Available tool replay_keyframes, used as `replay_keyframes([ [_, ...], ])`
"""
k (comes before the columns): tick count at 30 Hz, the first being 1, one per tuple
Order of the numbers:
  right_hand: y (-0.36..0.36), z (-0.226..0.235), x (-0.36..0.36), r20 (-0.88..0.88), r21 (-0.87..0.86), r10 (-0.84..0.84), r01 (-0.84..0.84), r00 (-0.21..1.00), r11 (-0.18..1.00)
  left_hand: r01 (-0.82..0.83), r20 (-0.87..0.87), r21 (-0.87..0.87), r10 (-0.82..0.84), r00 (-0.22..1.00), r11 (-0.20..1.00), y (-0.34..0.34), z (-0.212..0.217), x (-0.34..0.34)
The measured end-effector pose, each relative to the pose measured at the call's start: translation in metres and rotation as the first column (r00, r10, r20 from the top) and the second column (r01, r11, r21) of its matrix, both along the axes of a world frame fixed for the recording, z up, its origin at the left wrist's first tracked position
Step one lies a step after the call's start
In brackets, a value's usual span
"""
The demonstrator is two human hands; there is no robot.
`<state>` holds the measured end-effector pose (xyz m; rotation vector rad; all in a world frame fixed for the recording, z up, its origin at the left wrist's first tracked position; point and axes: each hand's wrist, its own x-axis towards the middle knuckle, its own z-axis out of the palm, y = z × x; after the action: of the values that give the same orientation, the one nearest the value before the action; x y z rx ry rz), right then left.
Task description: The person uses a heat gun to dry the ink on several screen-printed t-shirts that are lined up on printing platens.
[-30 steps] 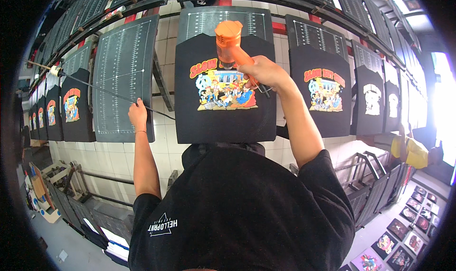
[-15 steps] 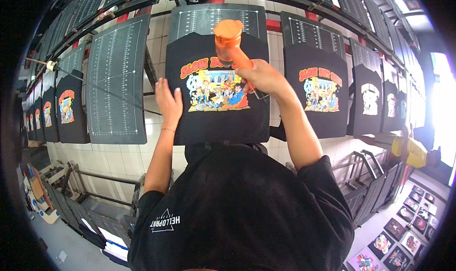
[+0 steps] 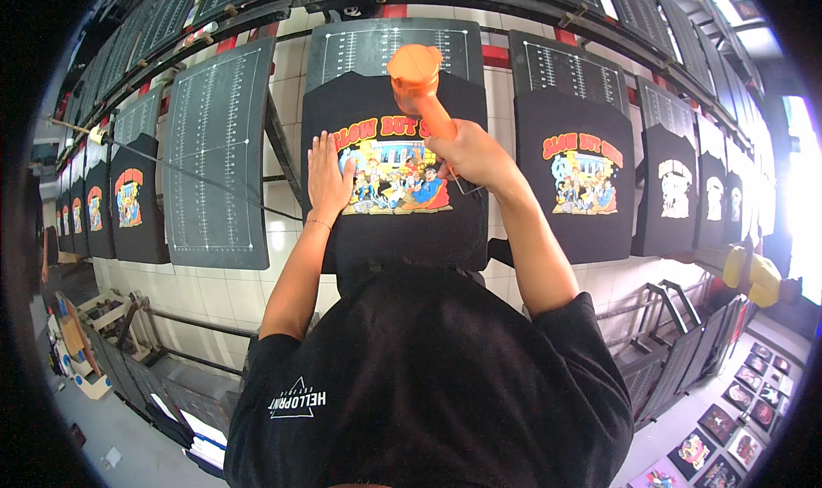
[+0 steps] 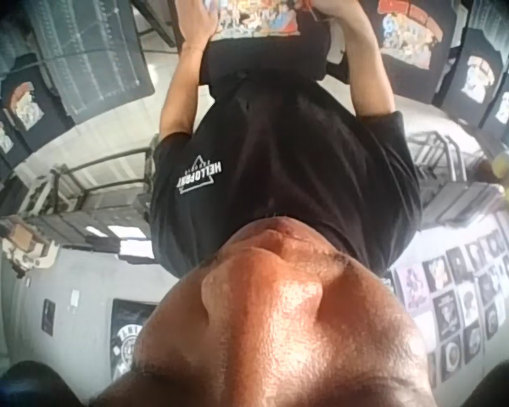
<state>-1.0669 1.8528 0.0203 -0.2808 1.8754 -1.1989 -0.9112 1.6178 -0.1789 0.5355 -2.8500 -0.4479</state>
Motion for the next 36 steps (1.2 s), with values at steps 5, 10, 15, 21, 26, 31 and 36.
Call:
replay_keyframes([
  [5, 0.012, 0.007, 0.001, 0.062, 0.012, -0.041, 0.041, 0.997, 0.999, 0.029, 0.004, 0.034, -0.029, 1.000, 0.999, 0.009, 0.003, 0.012],
  [10, 0.023, 0.007, 0.000, 0.089, 0.021, -0.035, 0.034, 0.995, 0.999, 0.039, 0.008, 0.009, -0.039, 0.999, 0.999, 0.010, 0.002, 0.017],
  [15, 0.022, 0.002, 0.004, 0.031, -0.025, -0.079, 0.080, 0.996, 0.996, 0.063, -0.025, -0.007, -0.063, 0.998, 0.998, 0.004, -0.002, 0.003],
  [21, 0.024, 0.000, 0.003, 0.067, -0.002, -0.054, 0.054, 0.996, 0.999, 0.071, -0.002, 0.023, -0.071, 0.997, 0.997, 0.010, 0.002, 0.006],
  [26, 0.032, 0.012, 0.004, 0.089, 0.059, -0.022, 0.017, 0.996, 0.998, 0.086, 0.047, 0.055, -0.089, 0.995, 0.995, 0.024, 0.006, 0.024],
  [31, 0.035, 0.009, 0.004, 0.049, 0.085, -0.058, 0.053, 0.997, 0.995, 0.121, 0.020, 0.037, -0.121, 0.992, 0.992, 0.022, 0.005, 0.021],
  [36, 0.040, 0.001, 0.006, 0.027, 0.054, -0.071, 0.069, 0.997, 0.996, 0.112, 0.021, -0.009, -0.112, 0.993, 0.994, 0.010, 0.005, -0.002],
])
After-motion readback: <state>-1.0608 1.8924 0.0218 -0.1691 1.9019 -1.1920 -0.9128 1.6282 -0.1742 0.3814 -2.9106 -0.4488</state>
